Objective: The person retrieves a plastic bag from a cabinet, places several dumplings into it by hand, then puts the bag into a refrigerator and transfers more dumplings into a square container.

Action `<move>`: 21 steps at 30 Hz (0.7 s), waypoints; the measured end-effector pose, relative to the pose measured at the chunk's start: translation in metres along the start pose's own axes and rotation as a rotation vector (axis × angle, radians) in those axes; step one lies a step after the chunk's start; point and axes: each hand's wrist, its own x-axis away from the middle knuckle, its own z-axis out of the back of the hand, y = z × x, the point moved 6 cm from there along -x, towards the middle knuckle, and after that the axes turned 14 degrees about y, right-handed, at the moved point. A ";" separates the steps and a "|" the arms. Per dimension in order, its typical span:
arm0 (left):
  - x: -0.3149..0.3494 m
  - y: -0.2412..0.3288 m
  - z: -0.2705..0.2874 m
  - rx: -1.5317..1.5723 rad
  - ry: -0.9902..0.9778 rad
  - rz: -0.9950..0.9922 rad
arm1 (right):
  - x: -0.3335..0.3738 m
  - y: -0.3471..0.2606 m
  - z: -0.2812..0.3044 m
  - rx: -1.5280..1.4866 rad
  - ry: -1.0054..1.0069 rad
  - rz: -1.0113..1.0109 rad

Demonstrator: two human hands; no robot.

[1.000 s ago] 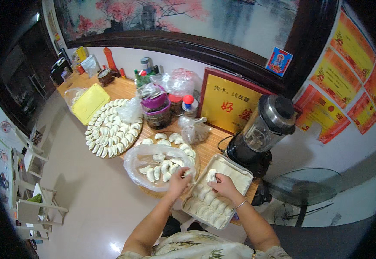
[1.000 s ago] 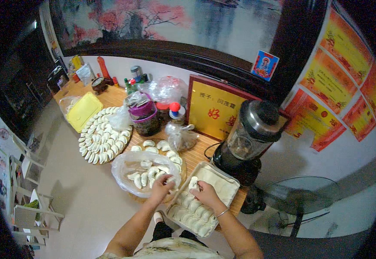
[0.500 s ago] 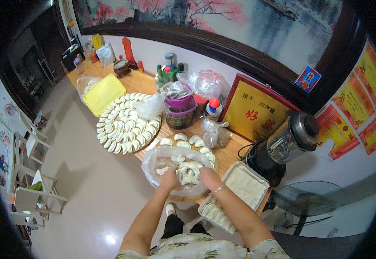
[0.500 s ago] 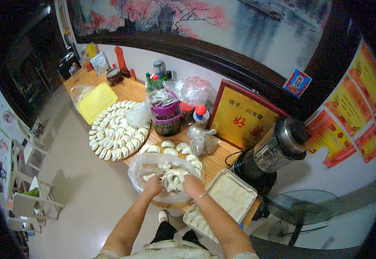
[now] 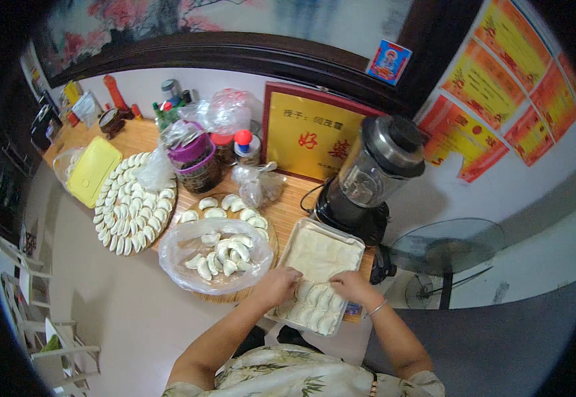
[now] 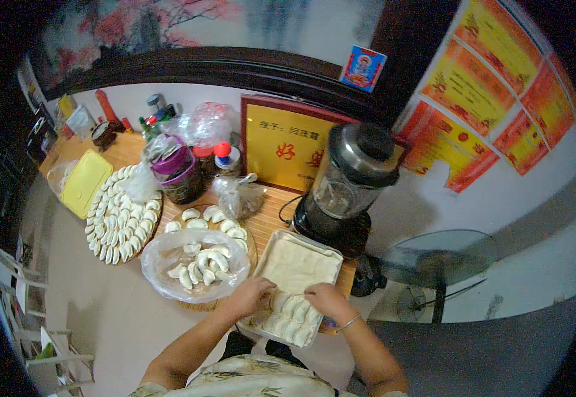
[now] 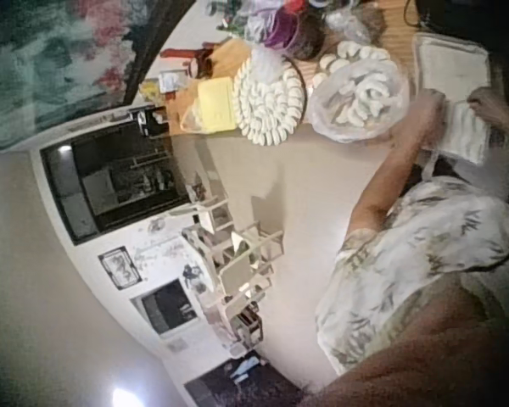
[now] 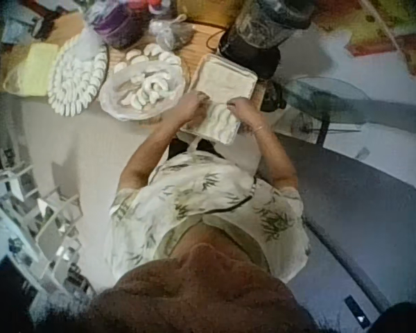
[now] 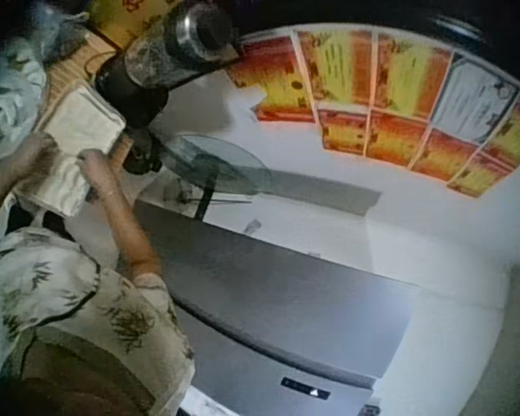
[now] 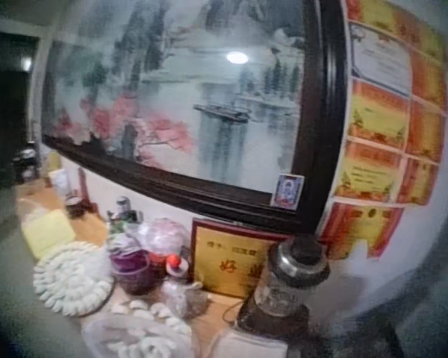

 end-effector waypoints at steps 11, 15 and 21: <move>-0.019 0.002 -0.051 -0.430 -0.276 -0.078 | -0.004 0.007 -0.037 0.017 -0.022 -0.115; -0.026 -0.005 -0.057 -0.243 -0.298 0.042 | -0.008 0.017 -0.040 -0.054 -0.085 -0.121; -0.018 -0.004 -0.051 0.113 -0.466 0.136 | -0.003 0.014 -0.049 -0.171 -0.340 -0.067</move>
